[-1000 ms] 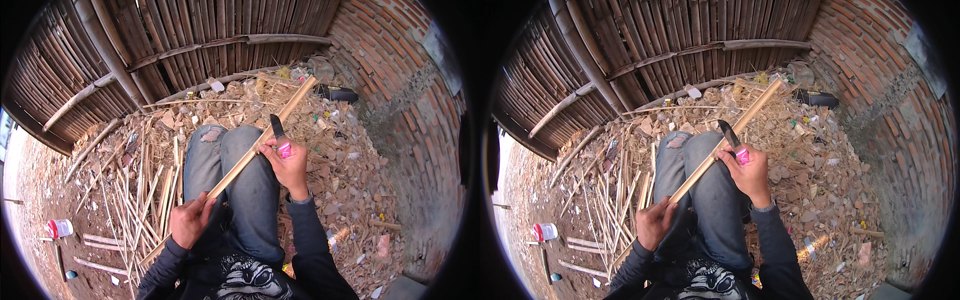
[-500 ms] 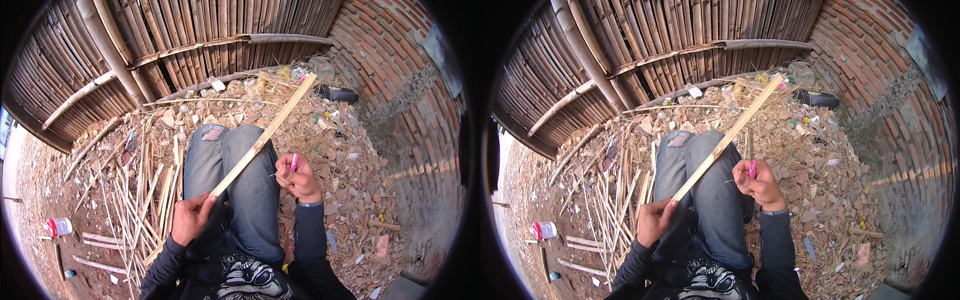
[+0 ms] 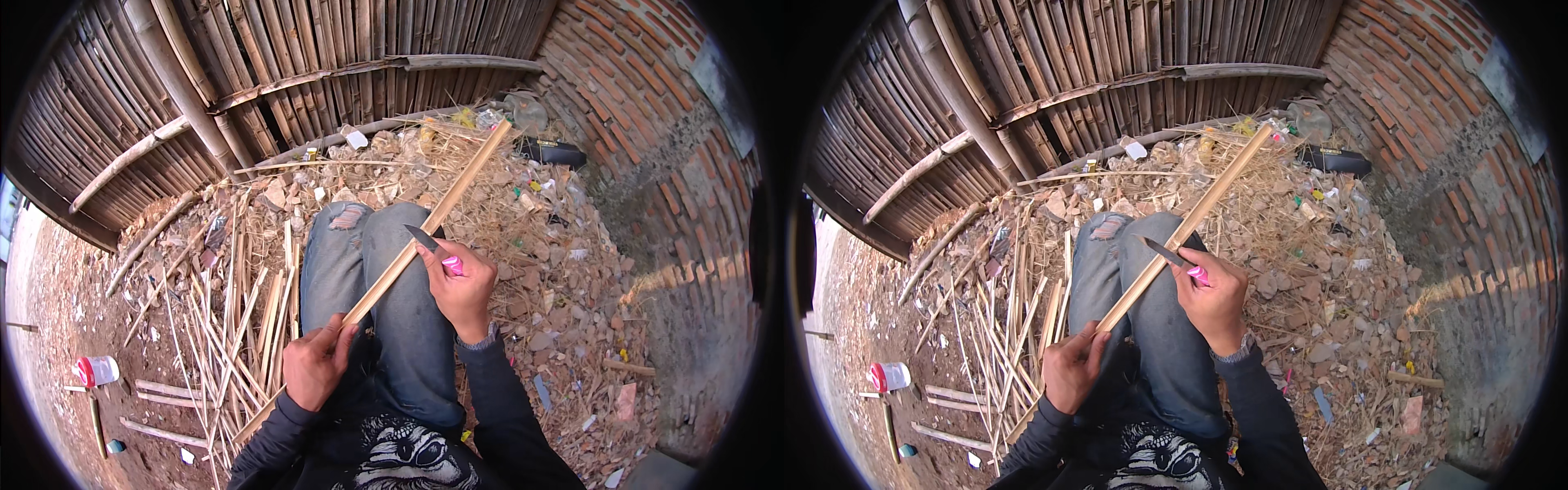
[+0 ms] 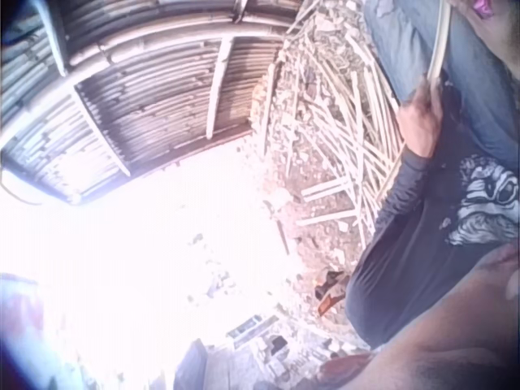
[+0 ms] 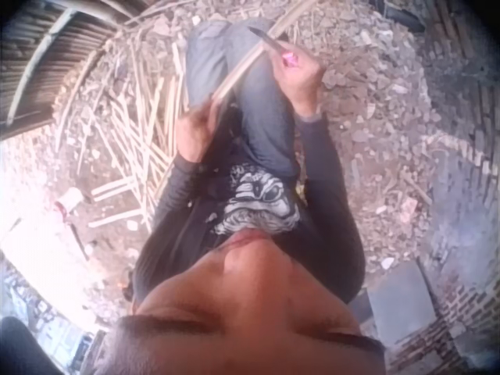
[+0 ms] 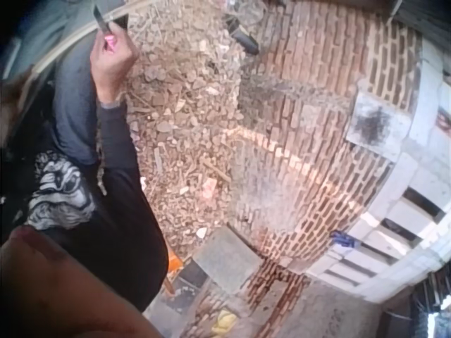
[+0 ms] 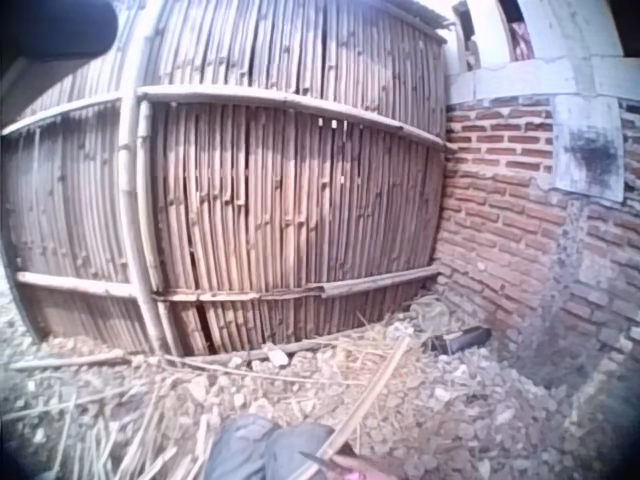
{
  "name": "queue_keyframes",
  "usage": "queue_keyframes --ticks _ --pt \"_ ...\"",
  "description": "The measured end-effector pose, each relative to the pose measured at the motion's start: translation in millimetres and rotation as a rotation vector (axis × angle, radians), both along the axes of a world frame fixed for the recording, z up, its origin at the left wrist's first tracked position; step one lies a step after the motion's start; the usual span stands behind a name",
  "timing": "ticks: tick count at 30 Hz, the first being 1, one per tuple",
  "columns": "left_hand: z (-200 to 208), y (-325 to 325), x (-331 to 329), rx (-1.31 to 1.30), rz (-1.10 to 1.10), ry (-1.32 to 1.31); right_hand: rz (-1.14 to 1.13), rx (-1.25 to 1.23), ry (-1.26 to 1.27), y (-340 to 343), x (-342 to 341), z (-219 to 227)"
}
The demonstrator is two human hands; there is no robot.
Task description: The person shaves a thin strip of bamboo using a knife, holding the strip against their leg and pulling the blade along the surface to smooth it.
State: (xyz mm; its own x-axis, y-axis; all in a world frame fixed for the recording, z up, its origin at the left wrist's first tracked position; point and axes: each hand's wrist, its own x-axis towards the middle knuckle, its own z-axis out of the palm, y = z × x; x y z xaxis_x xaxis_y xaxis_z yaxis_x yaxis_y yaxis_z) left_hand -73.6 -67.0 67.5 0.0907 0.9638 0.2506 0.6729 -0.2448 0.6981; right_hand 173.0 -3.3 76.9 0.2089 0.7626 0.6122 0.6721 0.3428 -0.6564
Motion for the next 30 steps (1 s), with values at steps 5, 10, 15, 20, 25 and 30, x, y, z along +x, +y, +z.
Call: queue_keyframes --ticks 5,10,15,20,25,30 --pt "1 4 -3 -0.054 -0.012 -0.023 0.024 -0.036 0.134 10 1 -7" --pt "-15 12 -8 -0.173 -0.039 -0.116 0.244 -0.255 0.638 17 13 -21" --pt "-24 32 -20 -0.513 -0.227 -0.446 0.521 -0.431 1.058 24 31 -20" --pt "-9 43 -22 -0.791 -0.285 -0.556 0.582 -0.436 1.142 22 38 -20" --pt "5 25 -12 -0.461 -0.221 -0.333 0.128 -0.129 0.275 2 26 7" --pt "11 18 -4 -0.434 -0.154 -0.302 0.157 -0.191 -0.048 -18 21 12"
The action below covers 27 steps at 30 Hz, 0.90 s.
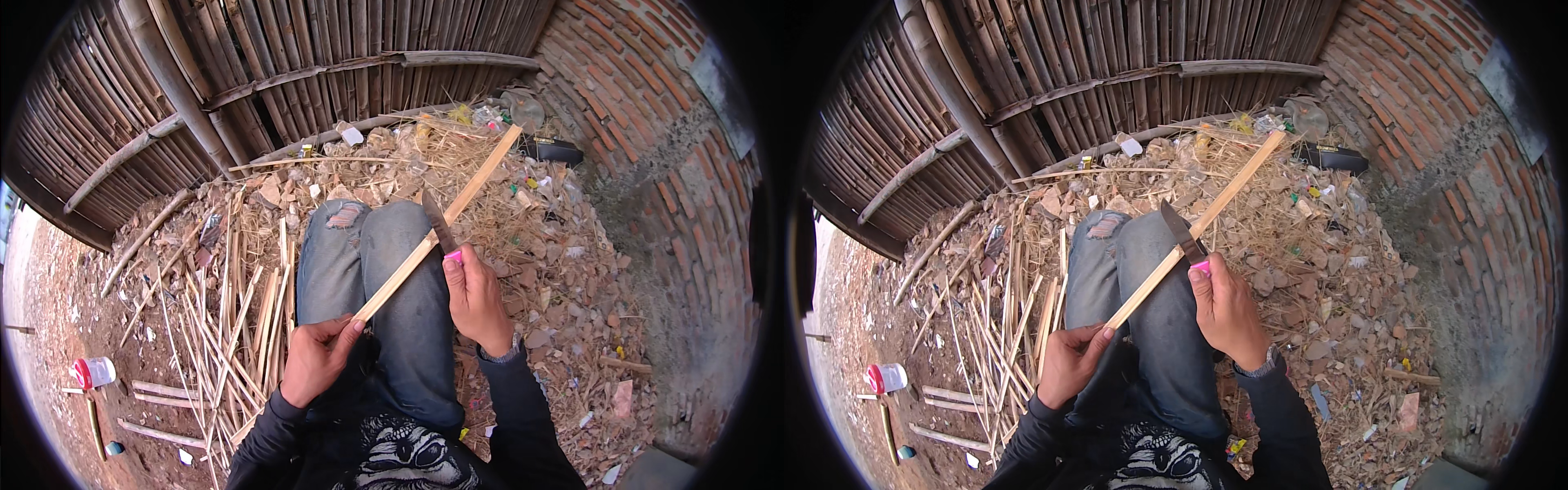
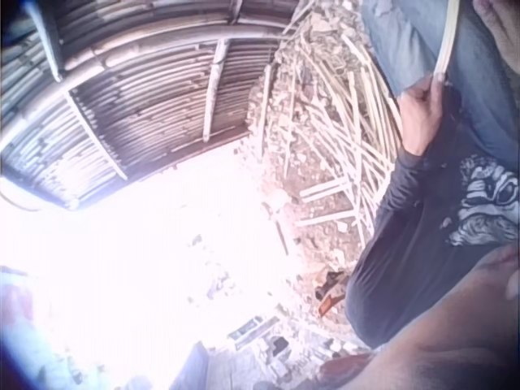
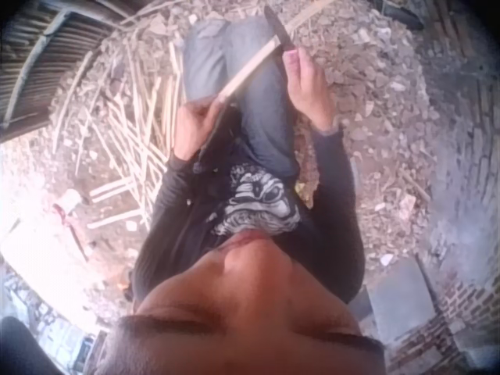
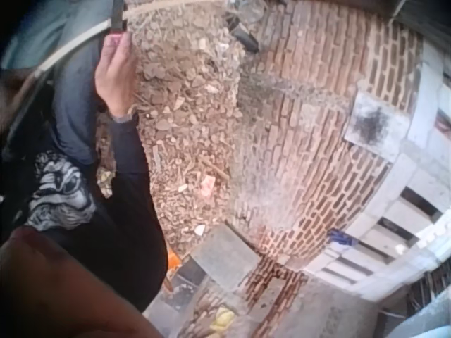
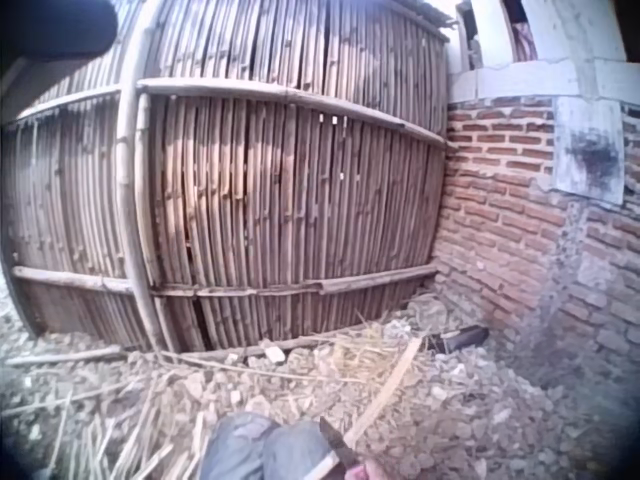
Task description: The person shaves a thin strip of bamboo using a knife, holding the strip against their leg and pulling the blade along the surface to smooth it.
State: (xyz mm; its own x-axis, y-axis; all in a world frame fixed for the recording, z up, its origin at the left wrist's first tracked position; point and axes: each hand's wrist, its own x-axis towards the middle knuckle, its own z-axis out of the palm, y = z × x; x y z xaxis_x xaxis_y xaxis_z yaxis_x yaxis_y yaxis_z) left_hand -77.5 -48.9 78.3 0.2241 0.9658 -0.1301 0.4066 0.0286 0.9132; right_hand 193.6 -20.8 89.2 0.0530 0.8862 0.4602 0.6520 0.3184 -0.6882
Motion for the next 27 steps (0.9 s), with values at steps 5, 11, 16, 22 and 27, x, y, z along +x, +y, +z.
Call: queue_keyframes --ticks 5,11,16,22,27 --pt "2 0 0 -0.051 -0.001 0.008 0.029 -0.191 -0.170 0 3 -10" --pt "-1 -4 0 -0.041 -0.002 -0.046 -0.055 0.083 -0.374 24 21 -34" --pt "-6 -2 -4 -0.074 -0.039 -0.025 -0.009 0.293 -0.568 50 44 -41" --pt "-12 -1 7 0.143 0.052 -0.097 0.118 -0.051 0.077 47 27 -51" --pt "-6 -3 10 0.102 0.106 0.028 -0.017 -0.152 0.941 44 37 -6"
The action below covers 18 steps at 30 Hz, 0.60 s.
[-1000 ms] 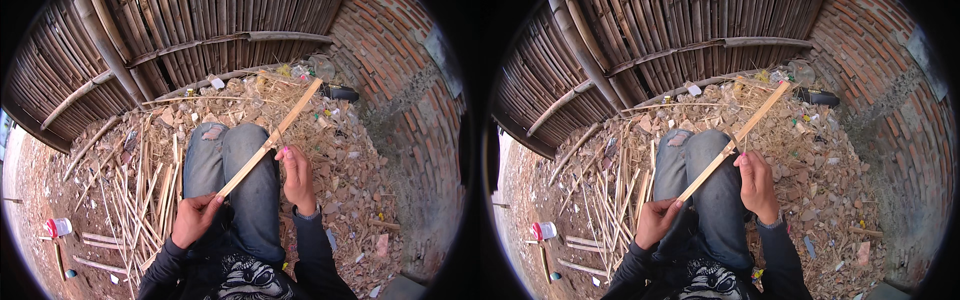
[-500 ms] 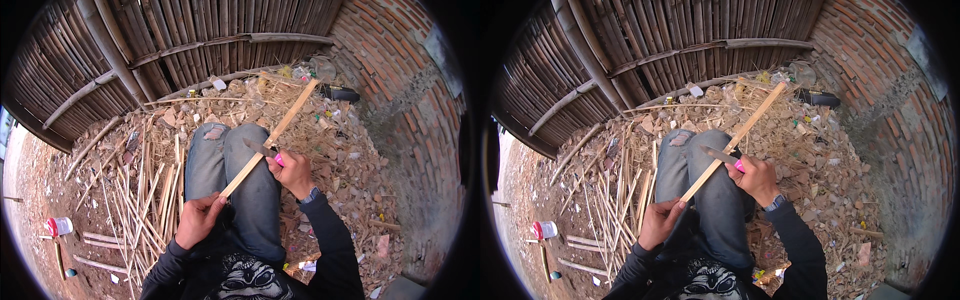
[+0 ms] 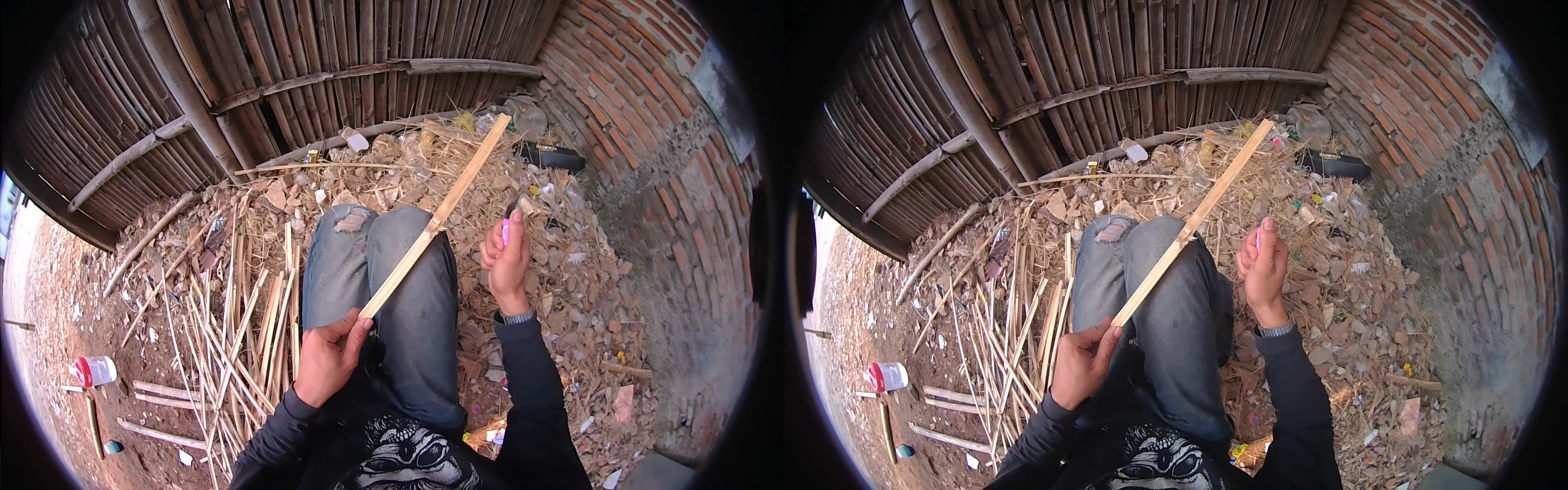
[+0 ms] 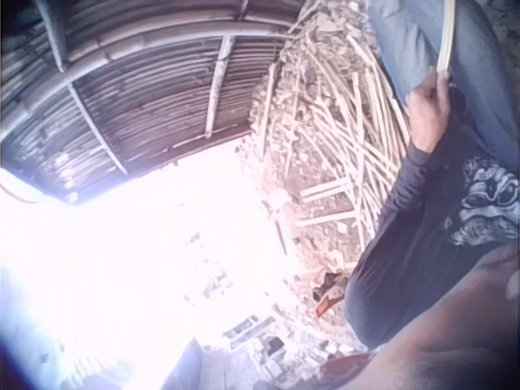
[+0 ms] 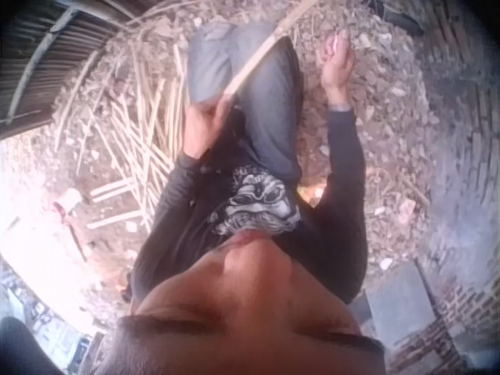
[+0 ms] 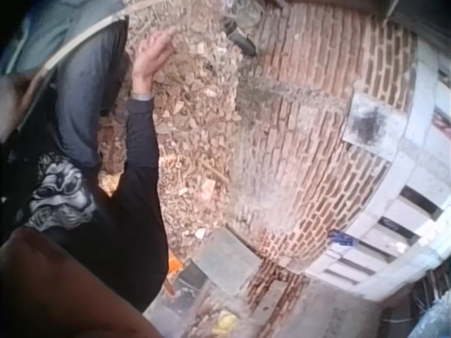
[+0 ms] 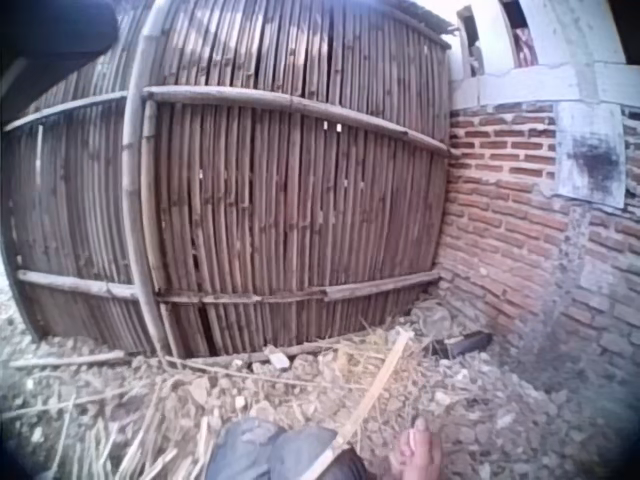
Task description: The person shaves a thin strip of bamboo using a knife, holding the strip against their leg and pulling the blade along the surface to smooth it.
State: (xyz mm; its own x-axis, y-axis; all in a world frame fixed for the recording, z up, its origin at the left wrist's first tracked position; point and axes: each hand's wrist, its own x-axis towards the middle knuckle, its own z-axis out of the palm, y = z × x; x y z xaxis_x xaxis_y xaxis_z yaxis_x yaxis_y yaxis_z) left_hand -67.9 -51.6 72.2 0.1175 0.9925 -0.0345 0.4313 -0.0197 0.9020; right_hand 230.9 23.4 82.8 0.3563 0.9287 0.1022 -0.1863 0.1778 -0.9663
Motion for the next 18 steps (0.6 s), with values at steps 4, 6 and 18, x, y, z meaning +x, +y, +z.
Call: queue_keyframes --ticks 4,6,18 --pt "9 -1 3 0.030 0.001 0.029 0.128 0.126 -0.842 -16 -21 5" --pt "14 -2 3 -0.068 0.003 0.076 0.132 0.072 -0.880 -16 -32 3" --pt "16 -3 2 -0.062 -0.009 0.129 0.041 -0.002 -0.931 -5 -36 -11"
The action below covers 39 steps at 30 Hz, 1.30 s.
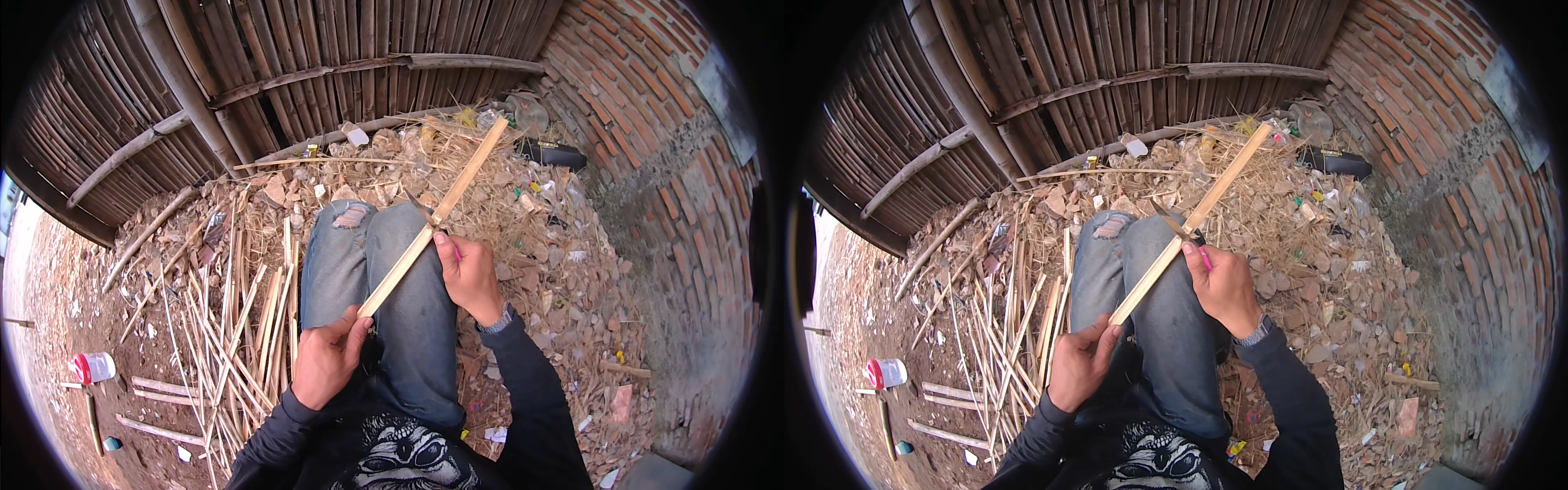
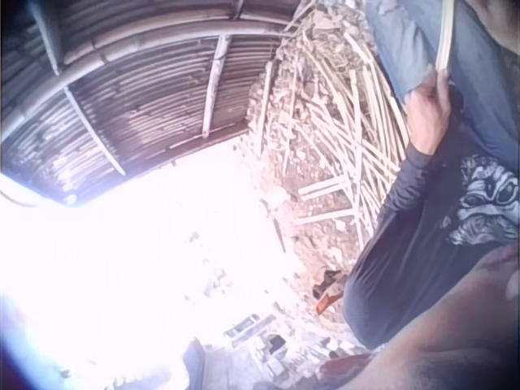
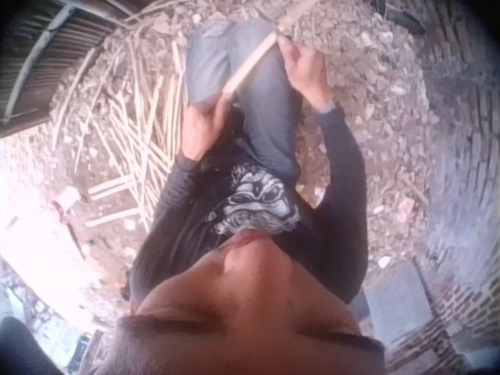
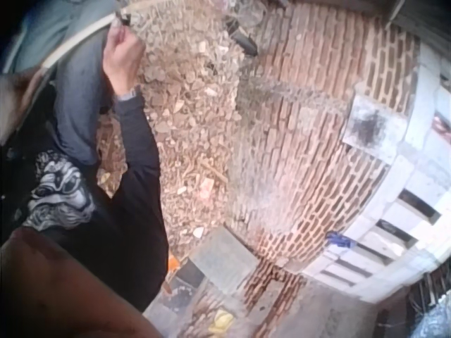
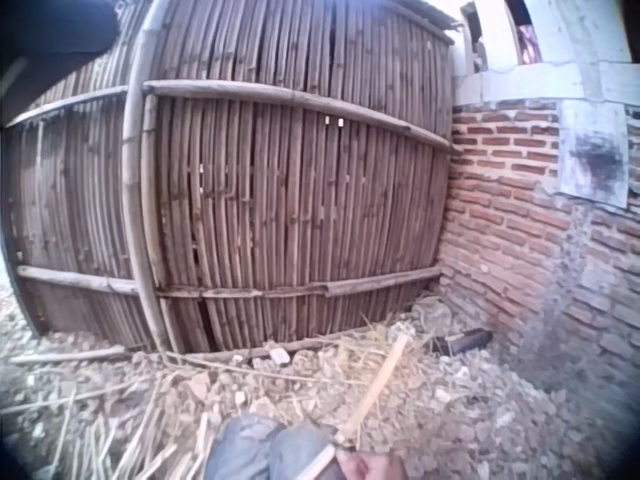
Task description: The person shaves a thin strip of bamboo using a knife, holding the strip against their leg and pulling the blade along the surface to smooth it.
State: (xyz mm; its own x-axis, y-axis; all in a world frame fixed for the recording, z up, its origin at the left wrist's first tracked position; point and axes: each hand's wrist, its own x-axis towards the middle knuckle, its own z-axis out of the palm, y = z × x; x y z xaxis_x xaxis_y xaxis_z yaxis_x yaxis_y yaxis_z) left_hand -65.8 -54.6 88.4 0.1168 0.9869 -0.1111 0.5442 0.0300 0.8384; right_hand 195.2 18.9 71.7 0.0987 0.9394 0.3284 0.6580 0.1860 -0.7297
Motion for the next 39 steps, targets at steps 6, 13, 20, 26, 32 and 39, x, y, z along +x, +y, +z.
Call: queue_keyframes --ticks 6,13,20,26,32,39 --pt "0 -4 4 0.205 -0.031 0.034 -0.028 0.189 -0.304 10 10 -15" --pt "-18 -13 14 0.228 0.025 -0.085 -0.171 0.363 -0.045 20 10 -55" --pt "-37 -28 -28 -0.215 -0.030 -0.418 -0.493 0.273 1.308 19 52 -31" --pt "-34 -20 -9 0.006 0.021 -0.252 -0.053 0.127 0.872 8 20 5" --pt "-23 -25 -6 0.053 0.028 -0.013 -0.085 0.050 0.342 -5 2 13" --pt "-18 -20 -6 0.200 -0.042 0.095 0.057 0.097 0.044 1 1 26"
